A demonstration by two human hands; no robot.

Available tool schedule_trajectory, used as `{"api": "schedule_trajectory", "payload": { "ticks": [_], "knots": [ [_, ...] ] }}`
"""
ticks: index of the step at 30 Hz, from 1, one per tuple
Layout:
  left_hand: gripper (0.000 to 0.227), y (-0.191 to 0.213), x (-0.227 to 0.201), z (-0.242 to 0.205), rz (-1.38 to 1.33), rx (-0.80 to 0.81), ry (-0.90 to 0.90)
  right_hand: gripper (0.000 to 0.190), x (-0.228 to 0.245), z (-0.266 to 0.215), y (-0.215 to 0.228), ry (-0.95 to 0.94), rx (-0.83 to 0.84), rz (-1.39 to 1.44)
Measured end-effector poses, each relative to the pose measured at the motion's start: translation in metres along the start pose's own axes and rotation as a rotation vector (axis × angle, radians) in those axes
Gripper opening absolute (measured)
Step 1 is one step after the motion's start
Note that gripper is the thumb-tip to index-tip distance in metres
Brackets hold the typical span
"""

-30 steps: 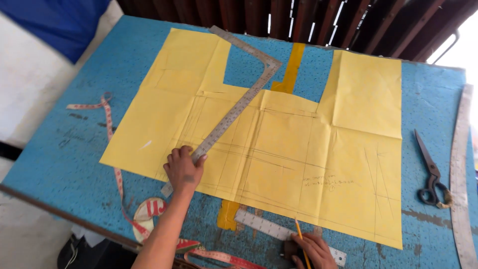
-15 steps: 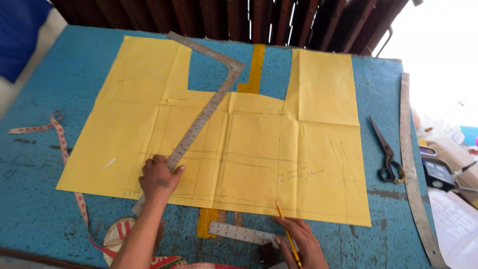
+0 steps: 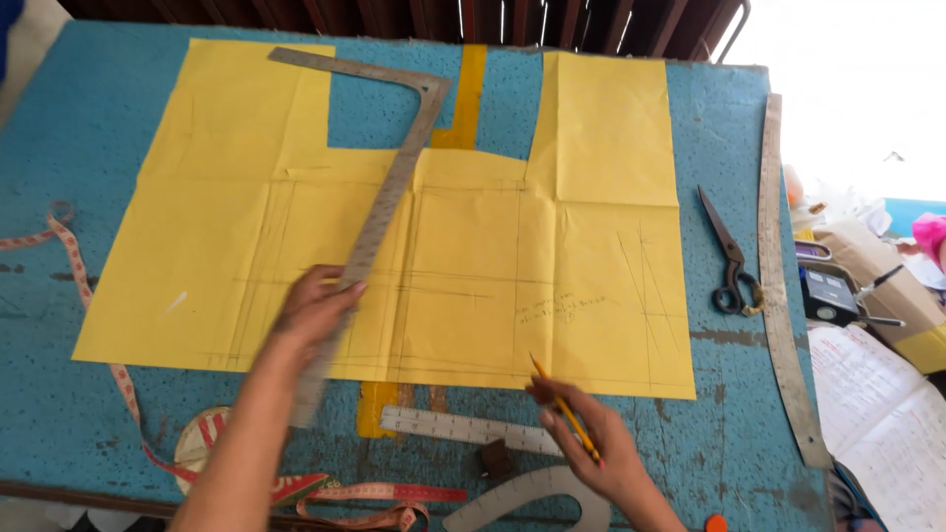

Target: The person uses a pencil, ruler, and French curve to draw lines and curves on a large yellow paper pattern. They measure sections with a tape measure and mark points to create a garment pattern layout.

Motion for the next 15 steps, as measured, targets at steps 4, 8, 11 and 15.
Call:
{"api": "schedule_trajectory", "payload": {
  "ticks": [4,8,11,15],
  "knots": [
    [0.025,-0.121,0.011,-0.029,-0.230,-0.135,-0.069,0.057,0.014,0.024,0.002,0.019,0.019,0.027],
    [0.022,-0.224,-0.025,-0.091,-0.396,-0.090,-0.213,0.064,0.005,0.028,0.012,-0.152,-0.044,0.010],
    [0.018,-0.264,-0.042,-0.130,-0.448,0.079,-0.349,0.054,-0.023,0.000,0.032,-0.307,-0.172,0.013],
    [0.029,-0.273,-0.063,-0.152,-0.175,0.412,-0.825,0.034,-0.080,-0.071,0.076,-0.330,-0.583,0.289]
  ]
}}
Point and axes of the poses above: each hand's wrist, its own z-axis towards the middle knuckle, its own y-axis out of the back of the hand, x = y × z, the point moved 4 cm from there along z, towards the middle knuckle, and after that the axes turned 7 degrees about -y, right-handed, at the moved point
